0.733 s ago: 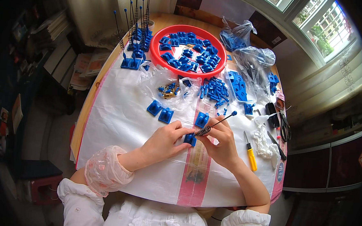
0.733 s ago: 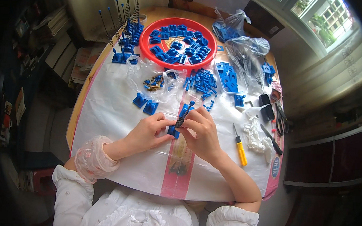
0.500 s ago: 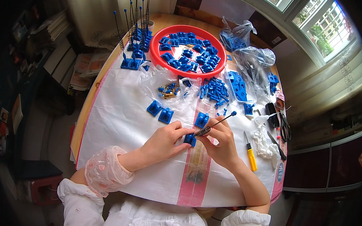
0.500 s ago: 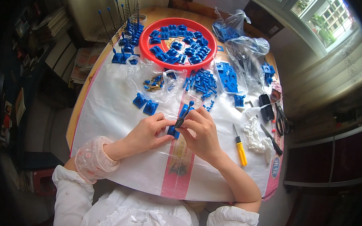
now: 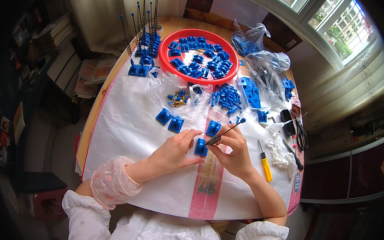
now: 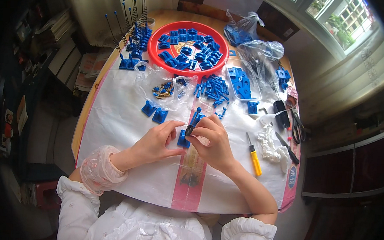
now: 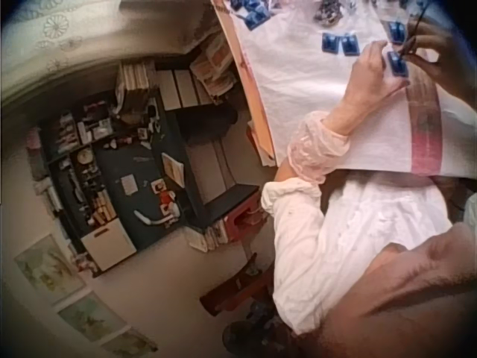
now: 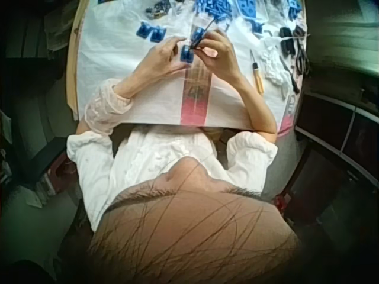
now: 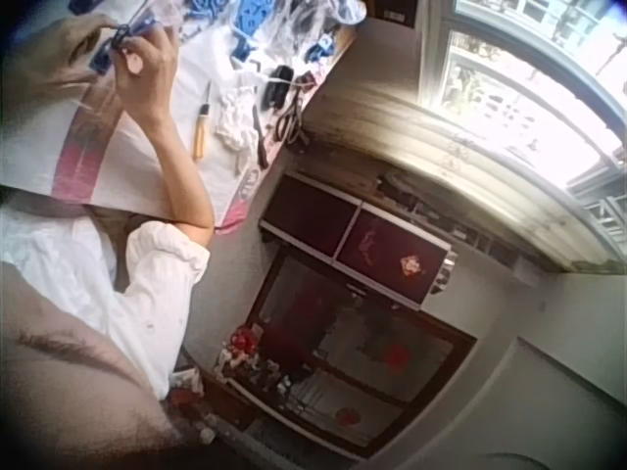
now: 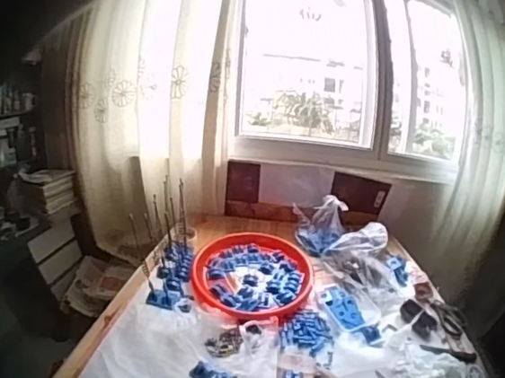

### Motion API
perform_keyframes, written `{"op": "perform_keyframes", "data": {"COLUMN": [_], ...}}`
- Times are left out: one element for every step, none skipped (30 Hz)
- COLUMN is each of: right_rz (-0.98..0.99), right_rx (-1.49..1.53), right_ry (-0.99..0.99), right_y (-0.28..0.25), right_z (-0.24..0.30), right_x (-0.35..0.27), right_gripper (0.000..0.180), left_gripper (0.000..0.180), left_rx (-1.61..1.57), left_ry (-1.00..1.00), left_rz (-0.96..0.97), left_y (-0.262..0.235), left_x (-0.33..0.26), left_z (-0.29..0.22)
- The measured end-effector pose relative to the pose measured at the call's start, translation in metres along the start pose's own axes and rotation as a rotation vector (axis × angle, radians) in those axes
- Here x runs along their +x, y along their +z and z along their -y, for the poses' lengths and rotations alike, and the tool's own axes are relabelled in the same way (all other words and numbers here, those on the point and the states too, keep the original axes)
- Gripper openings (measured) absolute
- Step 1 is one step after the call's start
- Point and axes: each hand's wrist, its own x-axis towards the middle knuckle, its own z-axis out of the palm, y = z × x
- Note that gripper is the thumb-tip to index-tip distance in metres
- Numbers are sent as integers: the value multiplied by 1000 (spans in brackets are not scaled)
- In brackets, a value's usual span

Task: Assembling small blue plastic components using a needle tool and a screwdriver to position springs and secure parts.

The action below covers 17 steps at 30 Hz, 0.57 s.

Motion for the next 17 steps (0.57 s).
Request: {"op": "perform_keyframes", "data": {"right_rz": [4, 8, 17, 27, 37, 59, 79, 99, 100, 101, 102, 121, 139, 157, 150, 148, 145], "right_rx": [3, 5, 4, 4, 5, 14, 21, 29, 51, 73, 95, 97, 96, 96, 84, 45, 6], "right_ry": [5, 10, 10, 10, 9, 20, 31, 42, 59, 75, 91, 133, 176, 218, 201, 223, 244], "right_y": [0, 0, -2, -3, -5, -7, -10, -13, -17, -20, -24, -29, -36, -42, -46, -50, -54], "right_z": [-1, -1, 0, 1, 1, 0, 0, -1, -2, -3, -4, -3, 0, 1, -5, -8, -9], "right_x": [0, -1, -1, 1, 2, 2, 3, 4, 4, 4, 4, 5, 7, 8, 7, 8, 8], "right_gripper": [16, 15, 16, 16, 16, 17, 18, 18, 19, 21, 22, 22, 23, 23, 26, 25, 23], "left_gripper": [75, 75, 76, 75, 74, 74, 74, 73, 73, 75, 77, 79, 83, 88, 92, 93, 94], "left_rx": [3, 6, 9, 5, 1, -4, -2, 0, 2, -2, -6, -10, -3, 5, 12, 19, 27], "left_ry": [7, 15, 22, 14, 7, -1, 4, 9, 13, 1, -11, -23, -18, -12, -7, -21, -35], "left_rz": [-2, -5, -7, -4, -2, 1, -1, -2, -3, 3, 10, 17, 12, 6, 1, 9, 18], "left_y": [0, 1, 2, 1, 1, 1, 0, 0, 0, 0, -1, -1, 0, 1, 3, 3, 2], "left_x": [0, 0, 0, -1, -1, -1, -1, -1, 0, -1, -2, -2, -3, -4, -4, -5, -6], "left_z": [0, 1, 2, 2, 2, 2, 1, 1, 0, 0, 0, 1, 2, 5, 8, 9, 10]}}
